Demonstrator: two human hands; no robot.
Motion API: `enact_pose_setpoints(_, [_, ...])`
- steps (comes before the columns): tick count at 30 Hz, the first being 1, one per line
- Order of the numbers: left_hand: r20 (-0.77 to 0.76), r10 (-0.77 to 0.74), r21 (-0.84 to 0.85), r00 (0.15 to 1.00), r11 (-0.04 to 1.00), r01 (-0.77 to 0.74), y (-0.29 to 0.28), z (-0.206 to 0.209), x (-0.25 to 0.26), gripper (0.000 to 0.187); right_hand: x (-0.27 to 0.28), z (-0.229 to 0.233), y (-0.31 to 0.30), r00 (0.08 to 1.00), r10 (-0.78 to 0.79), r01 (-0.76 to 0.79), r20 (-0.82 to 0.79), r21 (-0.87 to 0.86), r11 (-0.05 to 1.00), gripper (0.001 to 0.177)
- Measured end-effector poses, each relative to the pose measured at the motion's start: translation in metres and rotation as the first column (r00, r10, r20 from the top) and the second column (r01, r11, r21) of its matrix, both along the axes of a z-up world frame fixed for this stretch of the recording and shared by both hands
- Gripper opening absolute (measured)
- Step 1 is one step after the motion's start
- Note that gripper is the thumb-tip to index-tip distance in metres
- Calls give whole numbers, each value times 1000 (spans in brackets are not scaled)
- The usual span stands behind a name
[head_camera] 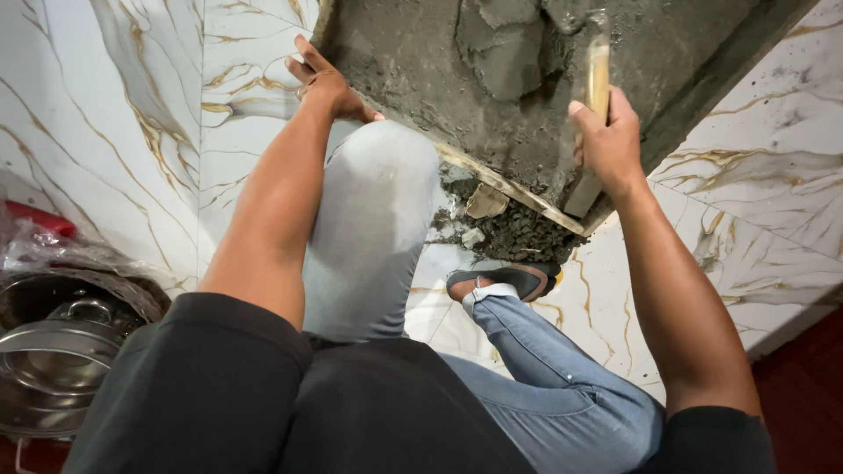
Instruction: Mixing wet cement in a tray using a hand trowel
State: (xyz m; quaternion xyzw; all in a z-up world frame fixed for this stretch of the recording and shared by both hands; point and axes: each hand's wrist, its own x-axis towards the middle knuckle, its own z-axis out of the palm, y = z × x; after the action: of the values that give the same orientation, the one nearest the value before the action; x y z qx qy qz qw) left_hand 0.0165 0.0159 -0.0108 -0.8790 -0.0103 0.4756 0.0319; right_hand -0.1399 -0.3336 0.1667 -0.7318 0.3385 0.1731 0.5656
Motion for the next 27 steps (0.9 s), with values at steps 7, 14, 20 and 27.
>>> enact_pose_setpoints(7, [33, 65, -3, 997, 998, -65, -2, 14, 1, 169, 4, 0, 45, 970, 119, -100, -212, 99, 990, 21])
enact_pose_setpoints(14, [-3, 27, 1, 1000, 1000, -27, -4, 15, 2, 165, -33, -38, 55, 767, 636, -605, -83, -422, 675, 39])
enact_pose_setpoints(20, [101, 92, -6, 991, 996, -92, 5, -8, -5, 173, -21, -34, 7, 889, 344, -454, -303, -479, 752, 39])
enact_pose_setpoints(27, [120, 57, -98, 991, 994, -46, 15, -31, -8, 174, -17, -10, -15, 998, -10, 31, 67, -324, 945, 16])
